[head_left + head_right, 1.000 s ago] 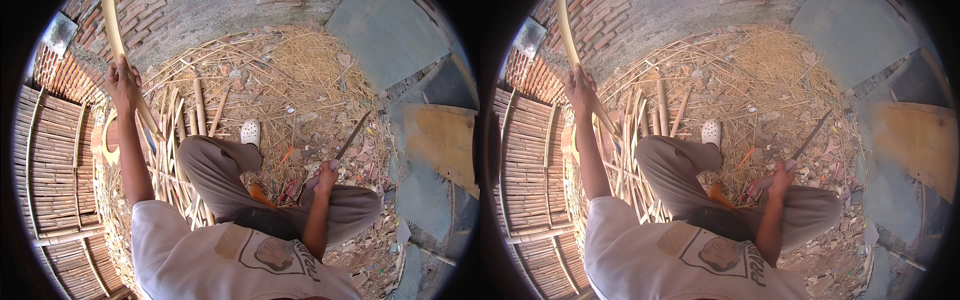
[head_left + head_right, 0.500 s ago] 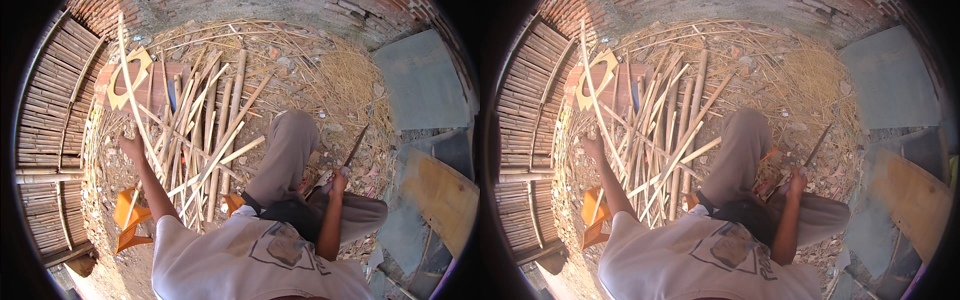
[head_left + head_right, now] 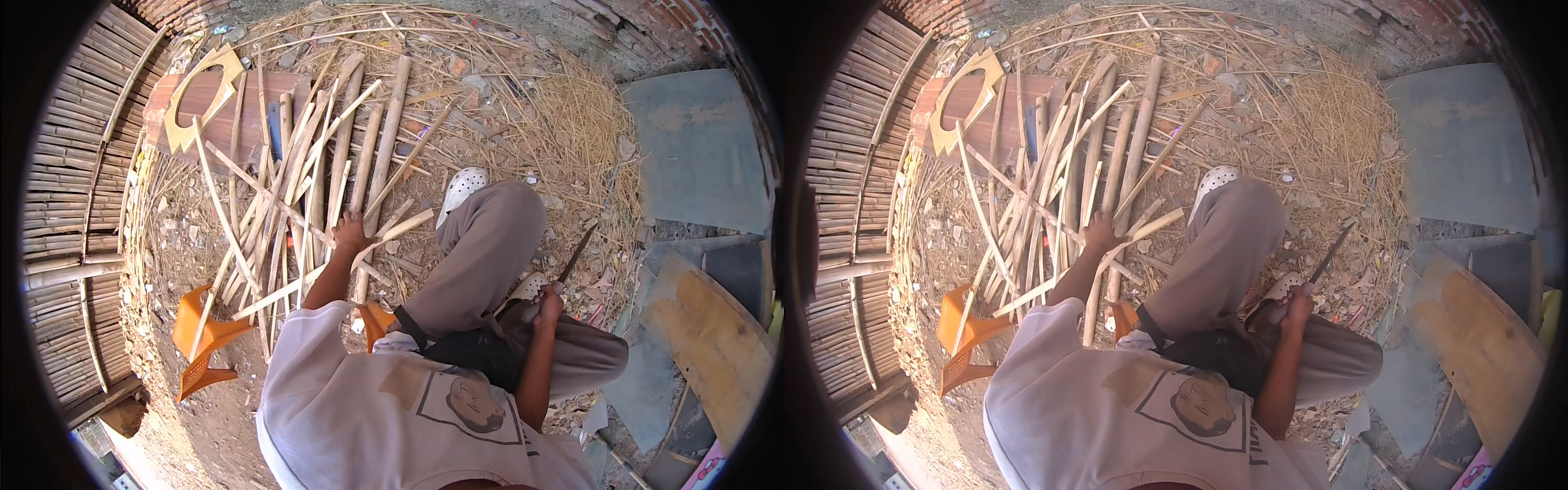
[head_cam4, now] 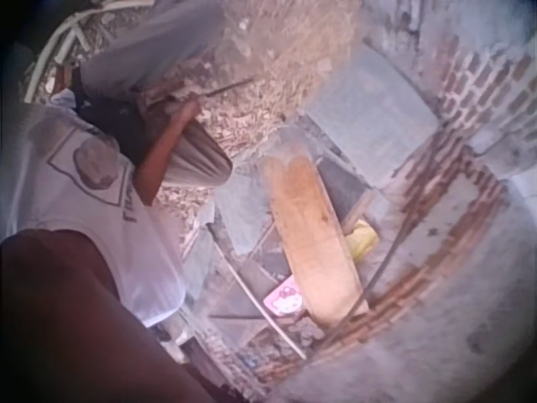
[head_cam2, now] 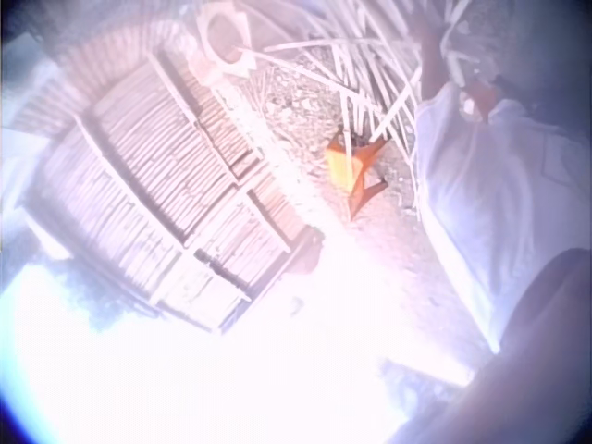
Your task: The person sits on the ground and uses a large knife to split bamboo poles into thin strips. They hold the bamboo vertically and strike it with a wooden stick to drive the blade through the material, repeating the process for multiple pieces.
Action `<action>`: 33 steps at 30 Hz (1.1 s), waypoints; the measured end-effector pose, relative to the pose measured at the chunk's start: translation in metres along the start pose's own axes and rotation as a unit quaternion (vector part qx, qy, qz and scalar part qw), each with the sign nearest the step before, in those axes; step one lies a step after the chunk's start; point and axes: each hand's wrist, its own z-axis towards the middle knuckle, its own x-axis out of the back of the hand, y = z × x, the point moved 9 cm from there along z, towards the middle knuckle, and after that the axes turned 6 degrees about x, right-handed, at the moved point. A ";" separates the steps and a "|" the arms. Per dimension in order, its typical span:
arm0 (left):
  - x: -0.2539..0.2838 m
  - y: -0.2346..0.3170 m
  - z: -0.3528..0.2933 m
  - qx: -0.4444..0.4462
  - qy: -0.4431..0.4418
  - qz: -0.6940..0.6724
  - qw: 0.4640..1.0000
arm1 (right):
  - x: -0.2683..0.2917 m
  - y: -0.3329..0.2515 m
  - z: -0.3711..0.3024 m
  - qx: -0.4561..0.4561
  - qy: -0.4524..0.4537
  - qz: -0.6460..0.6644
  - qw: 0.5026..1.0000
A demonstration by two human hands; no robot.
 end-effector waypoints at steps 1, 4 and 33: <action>0.003 0.001 -0.001 -0.001 -0.011 0.007 1.000 | 0.004 0.003 0.004 -0.002 0.007 -0.007 1.000; -0.003 0.004 -0.010 -0.011 0.027 0.035 0.999 | 0.000 0.009 0.010 -0.014 -0.001 0.004 1.000; 0.334 -0.202 -0.068 0.269 0.514 0.040 0.814 | -0.021 0.016 -0.008 -0.080 -0.034 0.027 0.996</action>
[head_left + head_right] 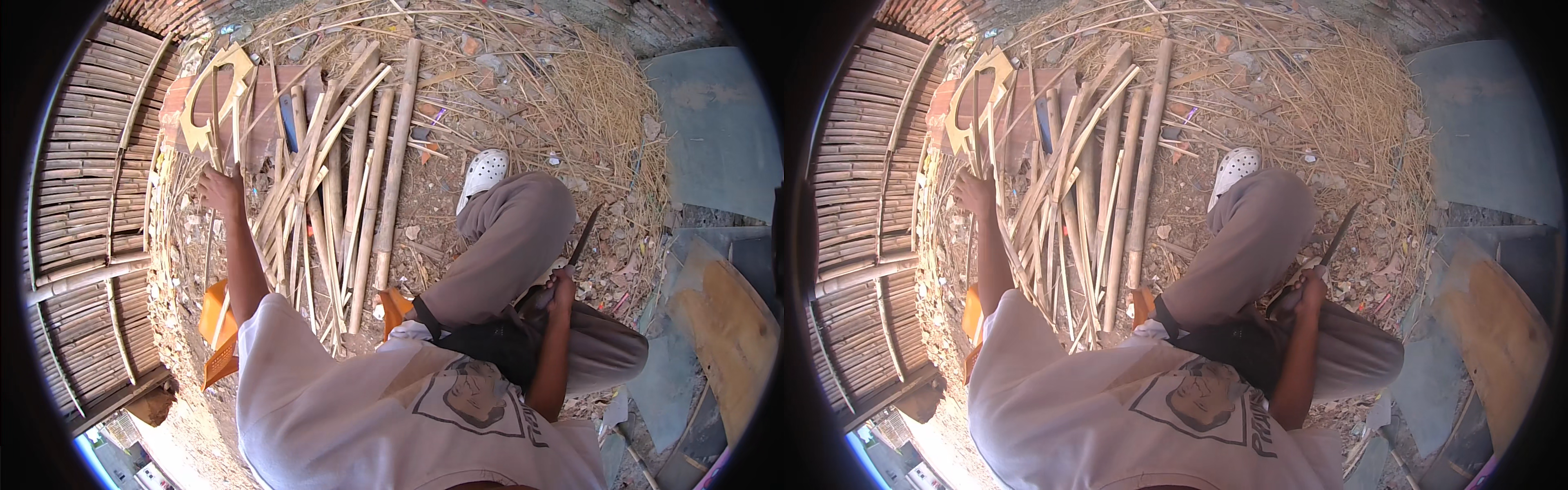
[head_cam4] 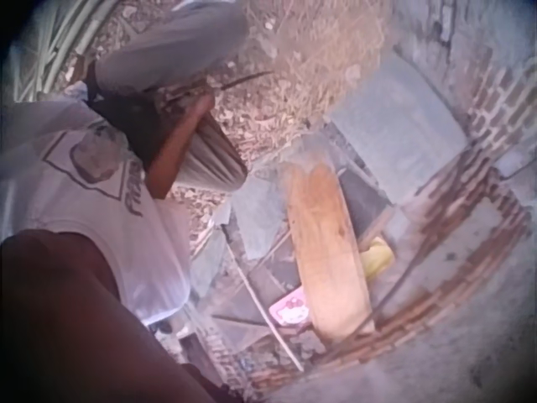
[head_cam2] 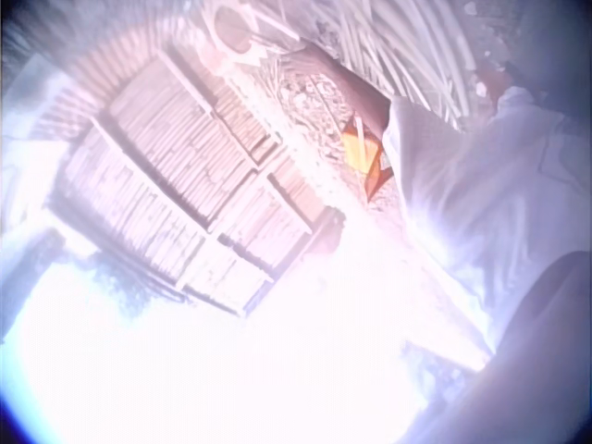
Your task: The person sits on the ground and uses a large knife to split bamboo poles into thin strips. They hold the bamboo vertically and strike it with a wooden stick to drive the blade through the material, repeating the process for multiple pieces.
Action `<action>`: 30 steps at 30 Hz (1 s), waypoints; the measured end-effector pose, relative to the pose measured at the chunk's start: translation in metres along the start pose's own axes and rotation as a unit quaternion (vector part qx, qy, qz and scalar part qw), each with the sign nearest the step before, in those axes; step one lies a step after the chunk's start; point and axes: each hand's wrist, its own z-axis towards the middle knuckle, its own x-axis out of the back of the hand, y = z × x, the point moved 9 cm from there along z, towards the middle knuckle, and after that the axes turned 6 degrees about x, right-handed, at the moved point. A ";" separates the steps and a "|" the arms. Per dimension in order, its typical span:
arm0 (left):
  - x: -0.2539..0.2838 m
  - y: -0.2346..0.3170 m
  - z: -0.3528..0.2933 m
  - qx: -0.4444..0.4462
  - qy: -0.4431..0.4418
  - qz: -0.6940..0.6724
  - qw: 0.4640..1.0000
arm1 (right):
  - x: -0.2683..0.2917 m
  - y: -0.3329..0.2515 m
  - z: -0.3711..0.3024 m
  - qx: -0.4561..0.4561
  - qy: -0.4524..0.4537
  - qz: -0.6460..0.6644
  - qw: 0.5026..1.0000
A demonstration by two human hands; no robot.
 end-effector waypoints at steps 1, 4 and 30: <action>0.011 0.031 -0.024 -0.086 0.010 -0.059 0.995 | -0.003 -0.002 -0.001 0.007 -0.003 -0.008 1.000; -0.049 0.091 -0.147 -0.172 -0.271 -0.239 0.916 | -0.010 -0.007 -0.007 0.010 -0.008 -0.033 0.999; -0.106 0.118 -0.320 -0.119 -0.374 -0.242 0.887 | 0.015 0.012 0.005 0.008 -0.010 0.003 1.000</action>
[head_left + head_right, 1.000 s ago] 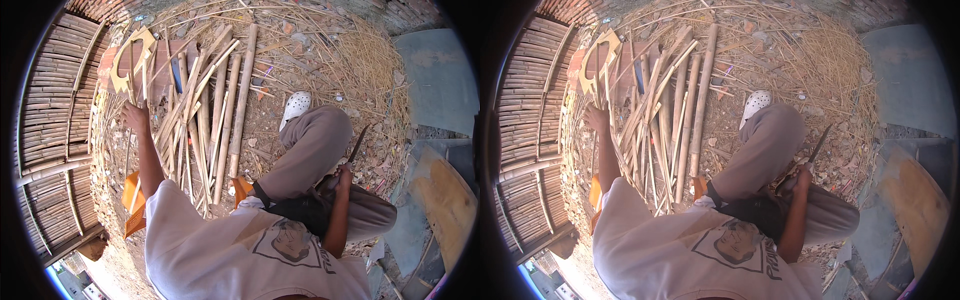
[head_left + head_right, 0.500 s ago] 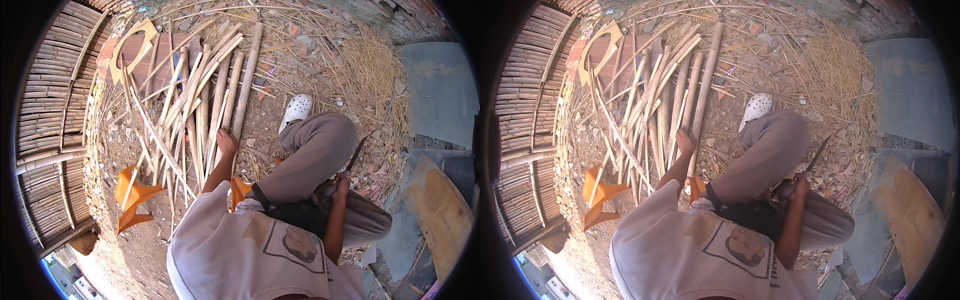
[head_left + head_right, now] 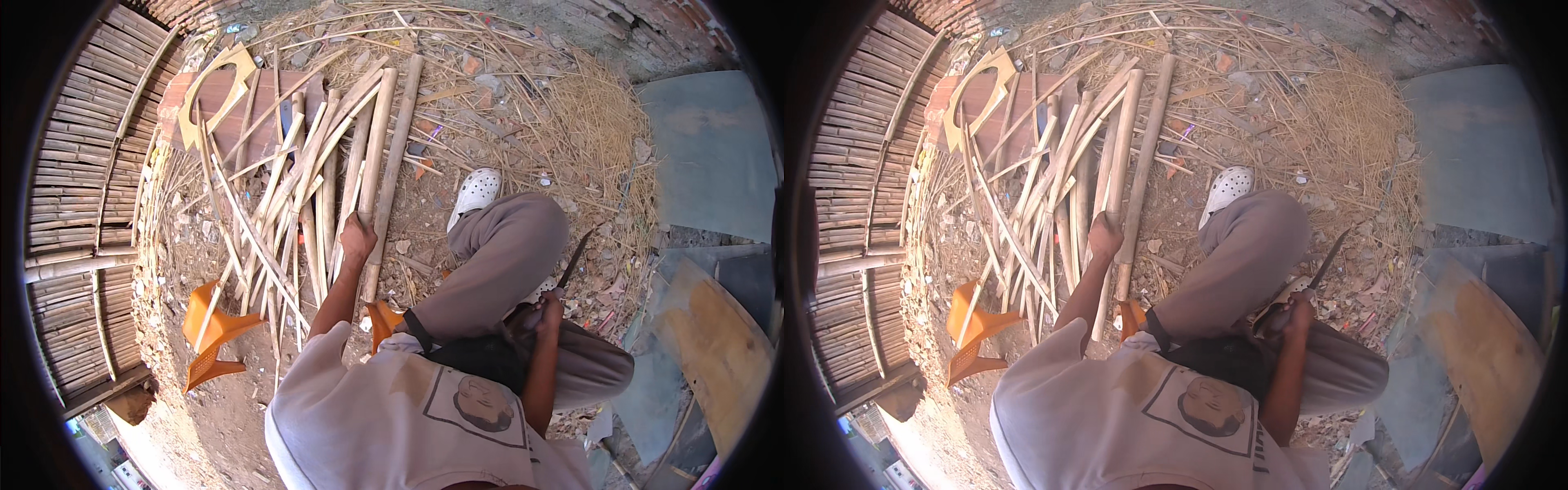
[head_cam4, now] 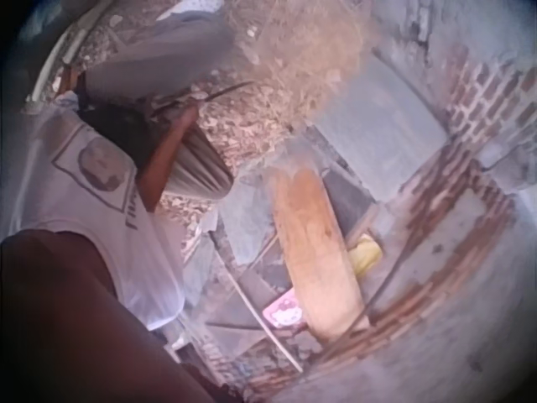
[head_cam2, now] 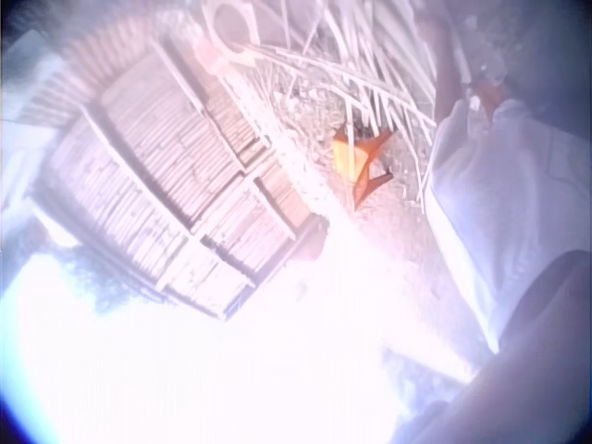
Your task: The person sits on the ground and uses a large knife to split bamboo poles into thin strips. They hold the bamboo vertically and strike it with a wooden stick to drive the blade through the material, repeating the process for multiple pieces.
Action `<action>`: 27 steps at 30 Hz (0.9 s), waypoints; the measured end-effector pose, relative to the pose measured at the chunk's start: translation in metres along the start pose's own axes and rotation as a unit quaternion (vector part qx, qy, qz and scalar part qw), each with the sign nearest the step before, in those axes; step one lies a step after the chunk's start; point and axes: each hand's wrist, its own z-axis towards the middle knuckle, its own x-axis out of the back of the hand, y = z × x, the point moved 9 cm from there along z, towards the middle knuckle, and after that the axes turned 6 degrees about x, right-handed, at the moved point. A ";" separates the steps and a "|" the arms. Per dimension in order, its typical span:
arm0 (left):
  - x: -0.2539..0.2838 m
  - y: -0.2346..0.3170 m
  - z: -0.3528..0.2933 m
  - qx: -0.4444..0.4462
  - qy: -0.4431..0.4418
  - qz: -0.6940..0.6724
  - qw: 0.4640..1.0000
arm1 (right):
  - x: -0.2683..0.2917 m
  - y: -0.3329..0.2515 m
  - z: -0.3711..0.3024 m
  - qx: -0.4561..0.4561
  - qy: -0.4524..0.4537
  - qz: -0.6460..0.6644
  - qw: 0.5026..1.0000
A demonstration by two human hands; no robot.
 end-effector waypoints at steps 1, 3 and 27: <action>0.027 0.016 -0.010 -0.070 0.053 -0.028 0.996 | -0.005 -0.005 -0.004 -0.001 0.002 -0.001 1.000; 0.077 0.050 -0.025 -0.133 0.088 -0.078 0.984 | -0.011 -0.015 -0.014 -0.002 0.009 0.000 1.000; 0.247 0.583 -0.230 -0.580 -0.037 -0.402 0.708 | 0.065 -0.081 -0.083 0.180 0.065 0.115 0.975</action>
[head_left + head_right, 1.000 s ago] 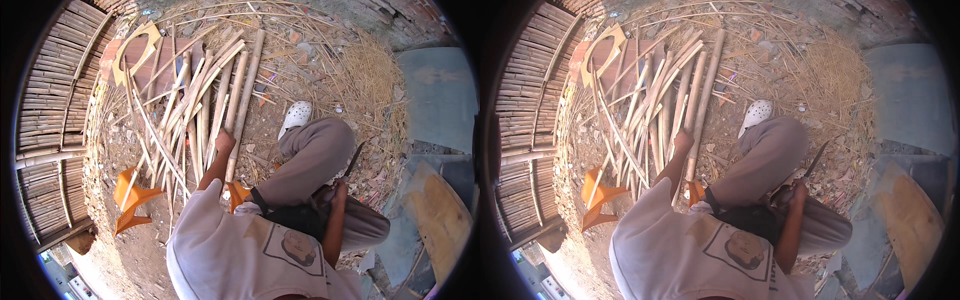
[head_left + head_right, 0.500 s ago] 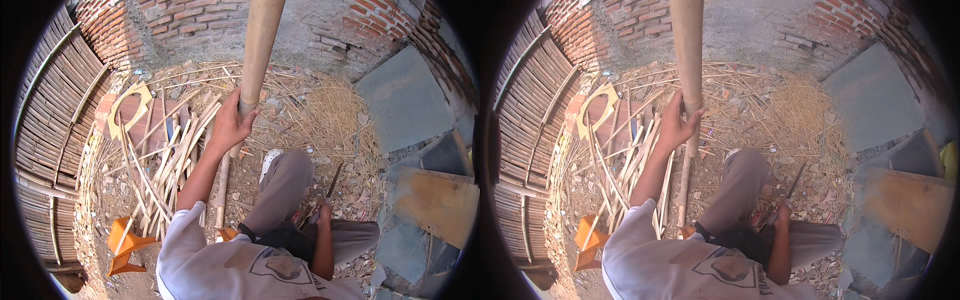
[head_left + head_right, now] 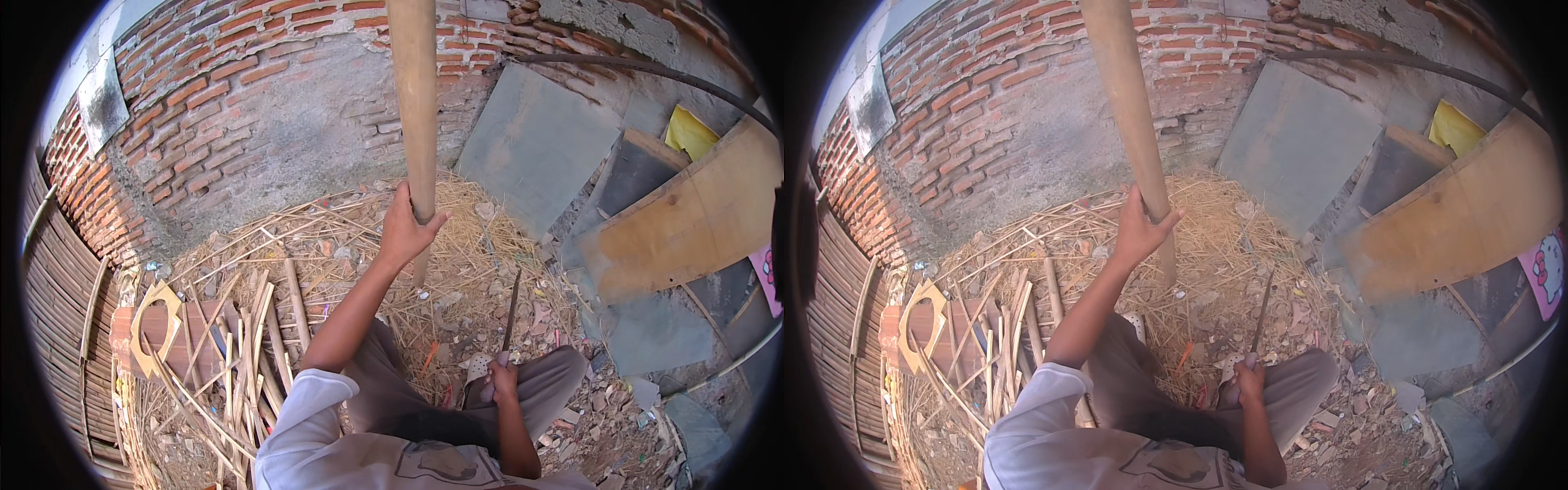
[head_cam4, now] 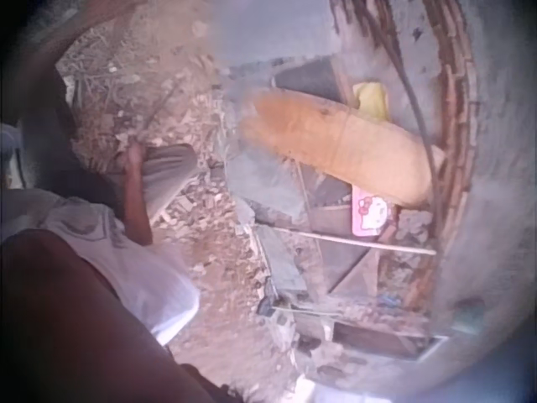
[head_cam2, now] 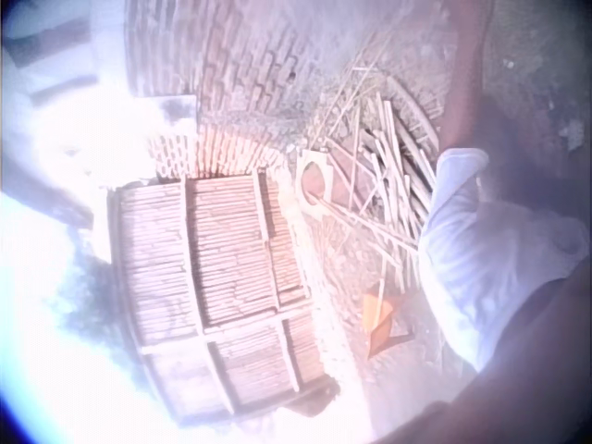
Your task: The person sits on the ground and uses a large knife to split bamboo poles into thin strips. They hold the bamboo vertically and strike it with a wooden stick to drive the blade through the material, repeating the process for multiple pieces.
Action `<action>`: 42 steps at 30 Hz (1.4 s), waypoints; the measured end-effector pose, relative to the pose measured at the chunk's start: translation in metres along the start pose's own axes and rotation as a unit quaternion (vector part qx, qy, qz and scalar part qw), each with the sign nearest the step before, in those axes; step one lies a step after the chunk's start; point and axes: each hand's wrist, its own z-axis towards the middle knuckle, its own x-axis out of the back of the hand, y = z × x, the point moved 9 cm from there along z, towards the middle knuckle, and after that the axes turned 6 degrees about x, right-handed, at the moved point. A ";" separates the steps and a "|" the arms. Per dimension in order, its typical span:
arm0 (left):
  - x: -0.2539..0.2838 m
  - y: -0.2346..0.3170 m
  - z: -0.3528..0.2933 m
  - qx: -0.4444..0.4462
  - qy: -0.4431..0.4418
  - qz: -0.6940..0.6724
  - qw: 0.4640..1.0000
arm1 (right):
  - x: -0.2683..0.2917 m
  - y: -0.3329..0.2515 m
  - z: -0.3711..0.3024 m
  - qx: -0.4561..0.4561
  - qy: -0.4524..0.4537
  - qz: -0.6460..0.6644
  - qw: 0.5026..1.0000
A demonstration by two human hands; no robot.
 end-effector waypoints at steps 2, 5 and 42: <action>-0.016 -0.001 -0.023 -0.017 0.060 -0.025 0.998 | 0.013 -0.008 -0.014 0.004 0.003 0.007 1.000; -0.059 -0.051 -0.046 0.135 0.044 -0.243 0.959 | 0.016 -0.040 -0.042 0.016 0.023 0.033 0.999; -0.211 -0.009 -0.100 0.115 -0.033 -0.225 0.967 | -0.029 -0.380 -0.170 0.170 -0.106 -0.295 0.934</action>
